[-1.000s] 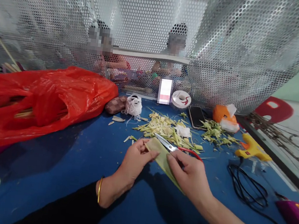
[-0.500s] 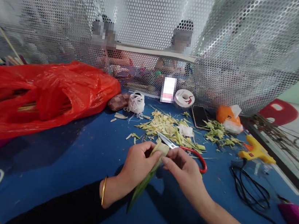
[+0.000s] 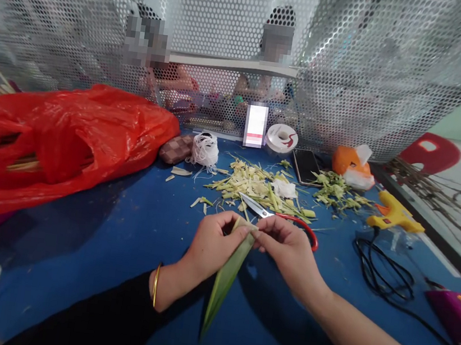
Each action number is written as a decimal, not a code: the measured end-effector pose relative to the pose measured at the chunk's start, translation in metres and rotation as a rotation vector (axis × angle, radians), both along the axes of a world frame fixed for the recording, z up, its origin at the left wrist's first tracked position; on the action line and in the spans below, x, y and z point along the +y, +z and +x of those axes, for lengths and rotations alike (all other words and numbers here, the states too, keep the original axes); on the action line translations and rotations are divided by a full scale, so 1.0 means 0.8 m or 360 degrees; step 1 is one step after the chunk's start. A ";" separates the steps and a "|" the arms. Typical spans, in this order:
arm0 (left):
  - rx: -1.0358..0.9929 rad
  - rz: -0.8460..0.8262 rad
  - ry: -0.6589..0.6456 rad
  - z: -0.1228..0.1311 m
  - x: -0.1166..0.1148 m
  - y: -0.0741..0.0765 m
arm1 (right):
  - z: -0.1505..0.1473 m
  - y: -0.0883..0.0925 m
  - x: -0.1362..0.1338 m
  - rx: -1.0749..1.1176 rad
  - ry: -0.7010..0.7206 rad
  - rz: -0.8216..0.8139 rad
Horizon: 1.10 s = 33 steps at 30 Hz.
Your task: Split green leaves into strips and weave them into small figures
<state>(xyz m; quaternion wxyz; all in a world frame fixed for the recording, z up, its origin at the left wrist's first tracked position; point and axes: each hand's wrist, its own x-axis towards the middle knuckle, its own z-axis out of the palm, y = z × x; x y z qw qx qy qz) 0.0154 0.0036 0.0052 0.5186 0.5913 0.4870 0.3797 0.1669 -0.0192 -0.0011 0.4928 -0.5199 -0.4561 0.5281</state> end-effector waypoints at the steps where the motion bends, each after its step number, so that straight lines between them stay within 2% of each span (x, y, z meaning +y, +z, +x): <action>1: -0.0008 -0.0016 0.0000 0.000 -0.001 0.001 | 0.000 0.000 0.000 0.0005 -0.0005 0.0009; 5: 0.0017 -0.0083 -0.0015 0.001 -0.001 0.005 | 0.000 -0.001 0.000 -0.0021 0.0022 0.0068; 12: 0.0084 -0.0033 0.0013 0.002 -0.001 0.008 | 0.001 0.000 -0.002 -0.0109 0.0030 0.0100; 25: 0.0066 -0.0075 0.0017 0.002 0.001 0.004 | -0.001 0.000 -0.003 -0.0258 -0.0004 0.0207; 33: 0.0002 -0.0119 -0.0045 0.001 0.002 0.004 | 0.000 -0.001 -0.002 -0.0165 -0.0054 0.0155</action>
